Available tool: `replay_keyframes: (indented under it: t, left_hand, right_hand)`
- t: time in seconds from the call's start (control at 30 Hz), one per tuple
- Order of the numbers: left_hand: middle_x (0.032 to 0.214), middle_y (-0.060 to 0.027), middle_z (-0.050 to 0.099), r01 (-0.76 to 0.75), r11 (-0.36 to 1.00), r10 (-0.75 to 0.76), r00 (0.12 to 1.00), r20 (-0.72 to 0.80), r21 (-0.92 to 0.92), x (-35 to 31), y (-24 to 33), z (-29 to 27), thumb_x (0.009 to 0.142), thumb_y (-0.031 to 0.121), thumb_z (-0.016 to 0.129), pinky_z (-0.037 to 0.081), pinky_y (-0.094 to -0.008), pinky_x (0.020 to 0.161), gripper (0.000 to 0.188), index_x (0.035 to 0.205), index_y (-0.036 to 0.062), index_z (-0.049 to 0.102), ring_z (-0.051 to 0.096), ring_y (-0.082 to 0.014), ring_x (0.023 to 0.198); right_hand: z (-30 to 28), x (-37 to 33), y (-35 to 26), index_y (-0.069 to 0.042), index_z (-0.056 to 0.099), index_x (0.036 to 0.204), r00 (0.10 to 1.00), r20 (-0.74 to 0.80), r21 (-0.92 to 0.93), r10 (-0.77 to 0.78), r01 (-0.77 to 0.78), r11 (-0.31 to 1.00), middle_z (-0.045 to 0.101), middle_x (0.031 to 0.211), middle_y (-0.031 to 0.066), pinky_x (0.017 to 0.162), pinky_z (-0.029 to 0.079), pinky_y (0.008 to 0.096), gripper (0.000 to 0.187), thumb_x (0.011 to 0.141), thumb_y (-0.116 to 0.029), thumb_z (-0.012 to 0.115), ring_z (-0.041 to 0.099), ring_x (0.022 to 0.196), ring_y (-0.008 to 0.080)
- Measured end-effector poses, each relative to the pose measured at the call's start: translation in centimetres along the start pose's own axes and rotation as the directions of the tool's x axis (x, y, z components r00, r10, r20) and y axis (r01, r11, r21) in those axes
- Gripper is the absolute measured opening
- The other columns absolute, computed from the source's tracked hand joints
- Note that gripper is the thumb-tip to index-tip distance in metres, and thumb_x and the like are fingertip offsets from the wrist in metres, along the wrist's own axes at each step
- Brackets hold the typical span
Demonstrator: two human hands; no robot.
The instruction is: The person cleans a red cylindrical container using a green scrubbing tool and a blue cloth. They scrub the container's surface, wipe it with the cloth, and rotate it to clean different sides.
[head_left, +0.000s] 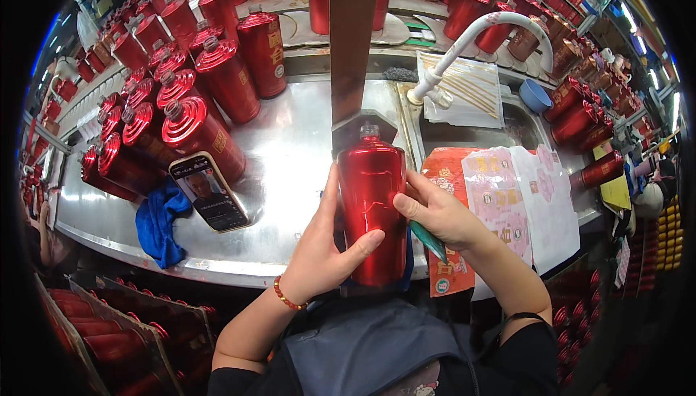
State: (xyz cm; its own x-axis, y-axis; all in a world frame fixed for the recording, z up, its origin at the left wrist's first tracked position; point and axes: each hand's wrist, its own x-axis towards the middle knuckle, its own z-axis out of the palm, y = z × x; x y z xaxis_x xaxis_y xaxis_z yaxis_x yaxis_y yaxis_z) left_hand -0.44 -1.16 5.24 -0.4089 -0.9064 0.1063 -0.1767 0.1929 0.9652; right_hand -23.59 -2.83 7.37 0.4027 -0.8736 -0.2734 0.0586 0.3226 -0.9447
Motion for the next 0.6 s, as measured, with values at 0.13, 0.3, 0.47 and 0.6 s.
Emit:
replay_keyframes:
  t: [0.13, 0.3, 0.47, 0.6]
  left_hand:
    - [0.147, -0.0228, 0.054, -0.028, 1.0, 0.028, 0.999, -0.026, 0.01, -0.3, 0.1, 0.1, 0.095, 0.029, 0.075, 0.041, -0.0405, 0.114, 0.106, 0.165, -0.0016, 0.002, 0.057, -0.028, 0.132]
    - [0.157, -0.0282, 0.042, 0.018, 0.999, -0.019, 1.0, 0.025, 0.05, -0.6, 1.8, -0.5, 0.094, 0.031, 0.074, 0.036, -0.04, 0.118, 0.107, 0.164, -0.0047, 0.002, 0.048, -0.033, 0.143]
    - [0.16, -0.0292, 0.037, 0.054, 0.997, -0.057, 0.997, 0.051, 0.061, -0.3, 1.5, -0.9, 0.094, 0.029, 0.074, 0.033, -0.0396, 0.12, 0.106, 0.164, -0.0048, 0.002, 0.043, -0.034, 0.147]
    - [0.149, -0.0287, 0.049, 0.063, 0.998, -0.063, 0.997, 0.034, 0.021, 0.9, -0.1, 0.1, 0.093, 0.024, 0.075, 0.043, -0.0396, 0.113, 0.101, 0.162, -0.0082, 0.008, 0.054, -0.0346, 0.137]
  right_hand:
    - [-0.2, 0.3, 0.2, 0.0, 0.034, 0.157, 0.999, 0.031, -0.022, -0.012, 0.013, 1.0, 0.059, 0.139, 0.0132, 0.108, 0.046, 0.0337, 0.069, 0.105, -0.035, 0.064, 0.057, 0.126, 0.0184]
    - [-0.1, 0.0, -0.5, 0.001, 0.034, 0.157, 0.995, 0.095, 0.005, 0.01, -0.01, 1.0, 0.058, 0.14, 0.0109, 0.109, 0.045, 0.0321, 0.067, 0.106, -0.033, 0.062, 0.055, 0.128, 0.0161]
    - [-0.2, 0.4, -0.9, 0.001, 0.037, 0.156, 0.991, 0.082, 0.029, 0.106, -0.109, 0.994, 0.057, 0.143, 0.0107, 0.111, 0.044, 0.0324, 0.064, 0.107, -0.033, 0.06, 0.054, 0.13, 0.0158]
    - [-0.5, 0.9, -0.5, 0.001, 0.038, 0.155, 0.996, -0.043, 0.019, 0.079, -0.078, 0.997, 0.062, 0.137, 0.0134, 0.104, 0.049, 0.0323, 0.063, 0.106, -0.03, 0.062, 0.06, 0.123, 0.0173]
